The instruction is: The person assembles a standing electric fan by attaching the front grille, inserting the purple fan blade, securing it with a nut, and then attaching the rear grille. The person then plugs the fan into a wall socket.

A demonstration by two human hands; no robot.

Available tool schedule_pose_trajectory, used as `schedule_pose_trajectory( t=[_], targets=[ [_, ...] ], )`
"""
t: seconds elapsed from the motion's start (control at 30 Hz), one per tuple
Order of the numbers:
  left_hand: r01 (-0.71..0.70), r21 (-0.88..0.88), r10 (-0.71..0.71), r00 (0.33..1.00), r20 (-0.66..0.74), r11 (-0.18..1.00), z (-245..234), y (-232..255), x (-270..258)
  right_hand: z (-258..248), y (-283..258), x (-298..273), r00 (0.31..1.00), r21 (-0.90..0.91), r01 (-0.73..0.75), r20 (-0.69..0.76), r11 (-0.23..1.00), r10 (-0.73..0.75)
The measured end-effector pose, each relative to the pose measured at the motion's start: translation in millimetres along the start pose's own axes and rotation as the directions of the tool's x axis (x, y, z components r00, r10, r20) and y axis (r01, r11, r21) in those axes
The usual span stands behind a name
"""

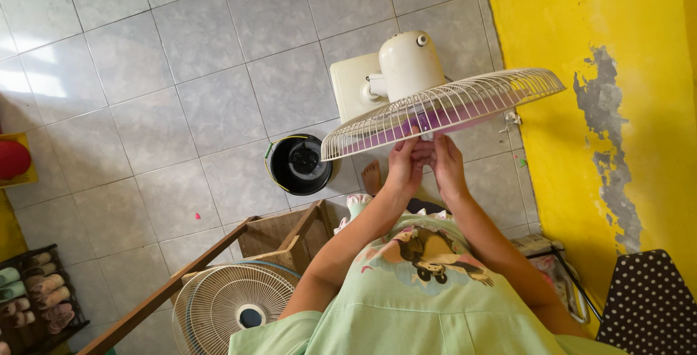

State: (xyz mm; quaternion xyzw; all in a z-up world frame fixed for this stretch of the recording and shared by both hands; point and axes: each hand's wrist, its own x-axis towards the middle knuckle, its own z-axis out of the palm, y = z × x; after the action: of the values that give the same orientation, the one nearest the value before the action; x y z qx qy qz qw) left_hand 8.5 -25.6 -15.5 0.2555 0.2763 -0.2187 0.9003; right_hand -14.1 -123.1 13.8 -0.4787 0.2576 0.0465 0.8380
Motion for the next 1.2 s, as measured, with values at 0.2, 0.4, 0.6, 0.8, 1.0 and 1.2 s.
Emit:
schedule_pose_trajectory(
  t=[0.2, 0.4, 0.6, 0.8, 1.0, 1.2],
  targets=[
    [-0.017, -0.041, 0.020, 0.997, 0.069, 0.999, -6, -3, 3, -1, 6, -1, 0.987, -0.193, 0.148, -0.027, 0.970, -0.156],
    [-0.042, -0.014, 0.043, 0.996, 0.082, 0.999, -1, -2, 4, -7, 12, 2, 0.895, -0.347, 0.437, 0.072, 0.830, -0.441],
    [-0.016, -0.016, 0.018, 0.996, 0.088, 1.000, 2, 2, 2, -5, 8, 2, 0.990, -0.222, 0.122, -0.036, 0.968, -0.133],
    [-0.036, -0.036, 0.037, 0.999, 0.033, 0.999, 7, -1, -1, 6, 1, -7, 0.924, -0.284, 0.364, -0.012, 0.887, -0.383],
    [-0.014, -0.043, 0.015, 0.999, 0.034, 0.999, -6, -4, 2, 4, -6, -20, 0.861, -0.580, 0.452, 0.084, 0.678, -0.502],
    [-0.031, -0.111, 0.048, 0.987, 0.156, 0.993, -22, -10, 7, -13, -6, -5, 0.962, -0.130, 0.269, 0.073, 0.954, -0.262]
  ],
)
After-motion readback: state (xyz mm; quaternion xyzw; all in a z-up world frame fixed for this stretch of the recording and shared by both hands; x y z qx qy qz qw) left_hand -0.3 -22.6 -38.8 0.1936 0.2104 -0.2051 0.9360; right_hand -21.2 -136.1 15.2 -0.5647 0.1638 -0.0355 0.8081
